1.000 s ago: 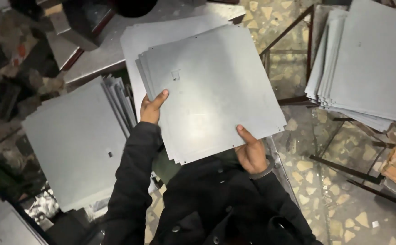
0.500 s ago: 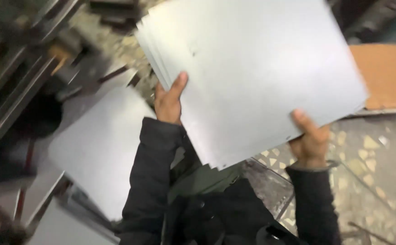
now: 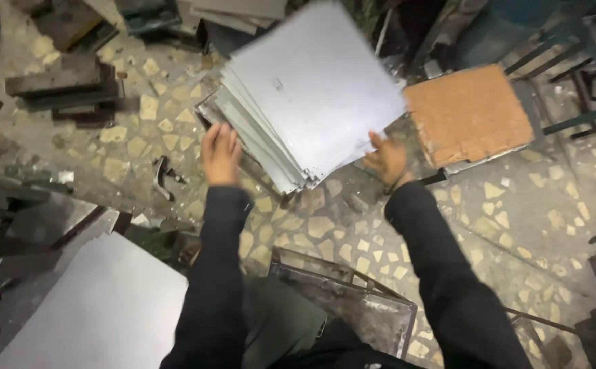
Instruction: The person repeatedly picks up rectangular metal sheets from a stack on the left and places them onto a stack on the right. The person handles the sheets by hand, aligning them as they build the new stack.
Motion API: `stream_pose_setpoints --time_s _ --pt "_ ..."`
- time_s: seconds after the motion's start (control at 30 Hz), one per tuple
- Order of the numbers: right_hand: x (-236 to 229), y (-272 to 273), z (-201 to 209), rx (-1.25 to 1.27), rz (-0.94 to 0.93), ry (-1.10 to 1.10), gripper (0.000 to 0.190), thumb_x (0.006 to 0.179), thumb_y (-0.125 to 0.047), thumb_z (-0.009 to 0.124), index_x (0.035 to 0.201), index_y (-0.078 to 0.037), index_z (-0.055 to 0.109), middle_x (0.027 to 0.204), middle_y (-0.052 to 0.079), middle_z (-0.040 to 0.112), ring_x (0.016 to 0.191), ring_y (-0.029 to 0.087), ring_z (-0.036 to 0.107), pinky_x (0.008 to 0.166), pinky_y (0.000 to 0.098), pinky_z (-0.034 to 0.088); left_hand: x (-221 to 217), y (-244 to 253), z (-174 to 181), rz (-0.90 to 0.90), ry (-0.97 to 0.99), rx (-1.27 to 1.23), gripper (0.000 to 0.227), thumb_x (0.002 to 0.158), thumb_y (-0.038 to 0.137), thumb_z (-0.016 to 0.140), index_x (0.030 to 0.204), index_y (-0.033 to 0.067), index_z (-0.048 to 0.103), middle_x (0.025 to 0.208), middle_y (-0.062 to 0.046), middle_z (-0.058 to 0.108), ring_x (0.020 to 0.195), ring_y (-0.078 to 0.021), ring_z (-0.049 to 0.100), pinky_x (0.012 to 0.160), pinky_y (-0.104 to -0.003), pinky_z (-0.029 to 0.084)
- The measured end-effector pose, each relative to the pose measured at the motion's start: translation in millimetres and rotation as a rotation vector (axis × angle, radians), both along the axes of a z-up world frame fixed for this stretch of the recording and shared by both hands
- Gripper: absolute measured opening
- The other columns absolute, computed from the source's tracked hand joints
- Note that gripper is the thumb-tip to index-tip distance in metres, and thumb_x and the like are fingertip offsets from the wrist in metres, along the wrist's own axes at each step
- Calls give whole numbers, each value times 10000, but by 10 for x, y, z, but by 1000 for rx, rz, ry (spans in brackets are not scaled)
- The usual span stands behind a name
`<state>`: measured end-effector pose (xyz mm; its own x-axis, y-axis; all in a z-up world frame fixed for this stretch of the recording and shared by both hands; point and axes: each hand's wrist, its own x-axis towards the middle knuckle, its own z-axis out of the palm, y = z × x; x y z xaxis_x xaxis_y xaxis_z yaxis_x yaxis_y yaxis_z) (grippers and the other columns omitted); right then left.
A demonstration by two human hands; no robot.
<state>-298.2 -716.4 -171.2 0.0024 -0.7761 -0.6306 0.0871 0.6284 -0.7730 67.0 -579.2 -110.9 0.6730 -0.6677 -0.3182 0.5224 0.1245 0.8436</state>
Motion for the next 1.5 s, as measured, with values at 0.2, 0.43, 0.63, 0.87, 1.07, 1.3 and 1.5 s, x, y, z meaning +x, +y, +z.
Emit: stream_pose_setpoints --time_s 0.2,0.43,0.63,0.87,1.07,1.3,1.5 --pt "547 1364 -785 10 -90 26 308 950 -298 699 1140 -142 513 744 -2 549 569 86 469 452 231 380 532 2430 61 -59 -425 210 468 990 223 633 1403 66 483 1421 -197 588 1216 -260 638 1006 -335 548" --pt "1367 2738 -246 7 540 -98 255 1005 -262 611 1180 -79 636 1110 61 675 984 200 710 887 361 615 498 4826 599 459 -1356 1127 406 1046 -70 657 1381 -209 475 1269 -400 511 1125 -542 540 995 -595 429" --pt "2259 3063 593 -232 1087 -118 371 983 -275 621 1296 -76 632 1198 56 730 1070 152 698 954 275 551 426 5729 322 584 -227 1353 312 1092 393 681 1184 102 616 1141 -93 643 1027 -233 622 959 -417 483" --pt "2803 3462 585 -198 1111 -62 510 951 -278 715 1366 3 626 1213 269 692 1176 377 647 1009 509 512 531 6356 -500 396 -239 1366 681 887 865 638 1338 356 652 1348 1 643 1279 -294 573 1124 -458 421" --pt "2936 3481 942 -168 1210 54 492 906 -231 735 1353 -42 647 1267 227 692 1233 356 638 985 464 533 221 6375 -382 474 -126 1269 758 884 723 696 1369 143 651 1399 -121 629 1317 -339 555 1091 -467 463" --pt "3191 3518 1169 -434 1500 142 421 905 -118 616 1321 -62 654 1001 101 735 648 152 633 574 277 542 -279 6365 132 556 -105 1156 405 983 351 680 1200 11 718 1127 -164 718 1024 -264 644 926 -344 497" --pt "3391 3489 624 -647 1748 229 366 953 -291 566 1216 -55 662 1041 140 736 869 293 702 792 403 565 -282 6142 432 556 3 1226 352 1123 357 555 1099 25 669 696 -126 545 519 -230 433 478 -374 342"
